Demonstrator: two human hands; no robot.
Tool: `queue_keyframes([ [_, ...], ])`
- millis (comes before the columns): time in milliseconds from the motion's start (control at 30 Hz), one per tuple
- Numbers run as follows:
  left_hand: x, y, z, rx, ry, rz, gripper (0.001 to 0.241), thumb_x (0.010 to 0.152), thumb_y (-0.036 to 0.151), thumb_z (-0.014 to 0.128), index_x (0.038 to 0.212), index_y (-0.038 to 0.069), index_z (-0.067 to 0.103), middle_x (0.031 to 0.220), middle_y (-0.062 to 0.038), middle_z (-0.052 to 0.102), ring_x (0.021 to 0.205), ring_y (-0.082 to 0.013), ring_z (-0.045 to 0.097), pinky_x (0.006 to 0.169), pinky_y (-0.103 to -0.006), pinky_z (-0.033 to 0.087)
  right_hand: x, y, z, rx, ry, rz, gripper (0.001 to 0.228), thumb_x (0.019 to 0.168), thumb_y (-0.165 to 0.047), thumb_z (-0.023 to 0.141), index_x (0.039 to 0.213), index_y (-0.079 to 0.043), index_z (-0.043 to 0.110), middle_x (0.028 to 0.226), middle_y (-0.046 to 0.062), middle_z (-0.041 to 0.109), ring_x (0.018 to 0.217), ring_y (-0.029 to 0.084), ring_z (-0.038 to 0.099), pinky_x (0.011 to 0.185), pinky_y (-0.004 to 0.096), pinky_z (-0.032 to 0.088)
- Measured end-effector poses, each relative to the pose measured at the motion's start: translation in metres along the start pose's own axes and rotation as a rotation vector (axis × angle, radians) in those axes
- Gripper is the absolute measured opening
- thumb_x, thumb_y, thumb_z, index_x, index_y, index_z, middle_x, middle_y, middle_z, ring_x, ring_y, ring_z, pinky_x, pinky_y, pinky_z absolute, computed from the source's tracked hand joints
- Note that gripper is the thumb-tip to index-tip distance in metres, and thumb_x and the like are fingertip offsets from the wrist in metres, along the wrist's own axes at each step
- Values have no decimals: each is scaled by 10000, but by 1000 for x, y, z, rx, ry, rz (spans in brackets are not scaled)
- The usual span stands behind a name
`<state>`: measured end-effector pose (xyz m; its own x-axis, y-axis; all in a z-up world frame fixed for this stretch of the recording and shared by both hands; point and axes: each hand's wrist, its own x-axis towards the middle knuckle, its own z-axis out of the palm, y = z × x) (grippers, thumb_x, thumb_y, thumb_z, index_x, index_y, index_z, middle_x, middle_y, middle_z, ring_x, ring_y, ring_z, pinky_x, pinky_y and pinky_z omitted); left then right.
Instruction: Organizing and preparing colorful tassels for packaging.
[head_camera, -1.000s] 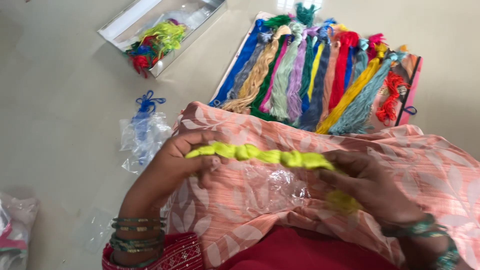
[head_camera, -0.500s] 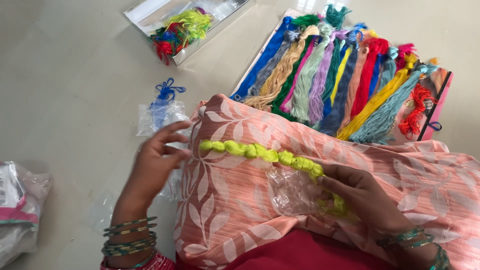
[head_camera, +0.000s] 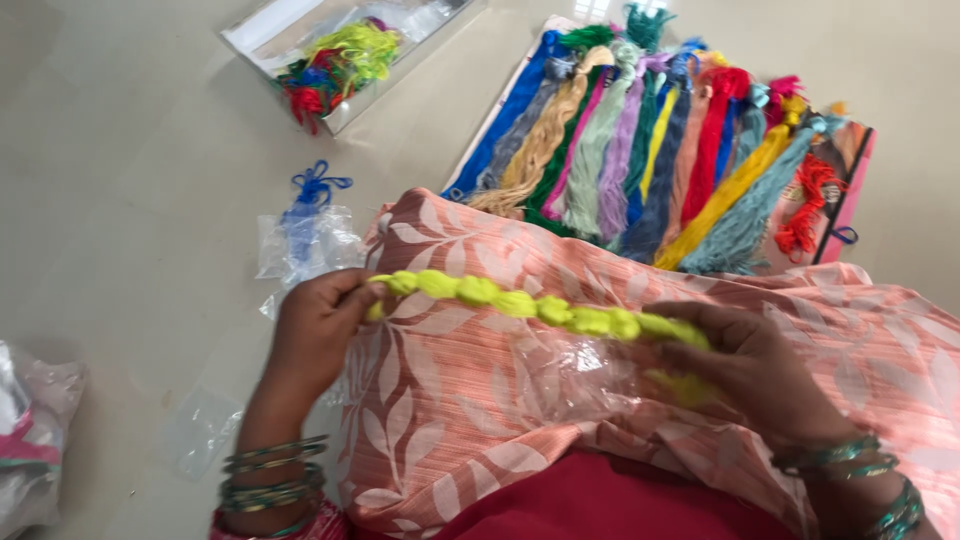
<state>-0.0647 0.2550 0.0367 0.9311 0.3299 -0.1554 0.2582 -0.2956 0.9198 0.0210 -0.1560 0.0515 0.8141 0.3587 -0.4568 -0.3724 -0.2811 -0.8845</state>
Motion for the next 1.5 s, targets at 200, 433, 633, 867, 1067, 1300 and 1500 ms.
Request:
queue_keyframes([
  [200, 1, -7, -10, -371, 19, -183, 283, 1024, 288, 581, 1062, 39, 710, 821, -14, 689, 700, -125, 651, 668, -302, 542, -3, 1, -27, 122, 58, -111, 307, 970, -104, 672, 1219, 57, 753, 907, 60, 711, 675, 81, 584, 578, 233, 484],
  [433, 9, -20, -3, -400, 44, -247, 289, 1019, 310, 608, 959, 35, 673, 777, -8, 646, 607, -148, 615, 618, -315, 531, 2, 10, -29, 446, 12, 39, 243, 1011, -142, 582, 1141, 40, 678, 869, 40, 671, 661, 82, 609, 583, 235, 523],
  [633, 9, -14, -2, -464, 118, -252, 267, 991, 298, 686, 943, 36, 697, 707, -4, 569, 567, -121, 541, 555, -300, 485, 6, 19, -38, 547, -68, -104, 308, 1139, -235, 561, 1196, 48, 666, 871, 45, 684, 603, 69, 573, 505, 221, 475],
  [867, 9, -12, -2, -453, 148, -288, 265, 973, 296, 684, 979, 33, 716, 714, 6, 584, 557, -111, 528, 537, -289, 477, -4, -12, -18, 124, 281, -131, 338, 1018, -208, 529, 1235, 7, 672, 1003, 54, 716, 815, 102, 660, 638, 264, 529],
  [1067, 12, -10, -5, -506, 102, -269, 262, 985, 296, 669, 950, 39, 700, 721, 5, 590, 562, -109, 531, 544, -288, 479, 8, -34, 2, -453, 204, -364, 290, 961, -154, 644, 1222, -51, 716, 1075, 38, 771, 932, 113, 706, 786, 300, 591],
  [1300, 2, 4, -16, -715, 6, -256, 246, 996, 260, 635, 917, 32, 683, 685, -9, 578, 582, -134, 564, 566, -306, 503, 42, -10, 29, -739, -55, -622, 348, 856, -101, 744, 1198, -49, 707, 1107, 118, 762, 998, 237, 721, 865, 351, 554],
  [1500, -1, 6, -22, -872, -68, -250, 231, 1009, 234, 611, 911, 33, 671, 657, -17, 549, 603, -162, 580, 589, -320, 508, 45, -9, 30, -766, 5, -442, 399, 793, -139, 785, 1182, -83, 719, 988, 110, 755, 873, 258, 717, 776, 371, 557],
])
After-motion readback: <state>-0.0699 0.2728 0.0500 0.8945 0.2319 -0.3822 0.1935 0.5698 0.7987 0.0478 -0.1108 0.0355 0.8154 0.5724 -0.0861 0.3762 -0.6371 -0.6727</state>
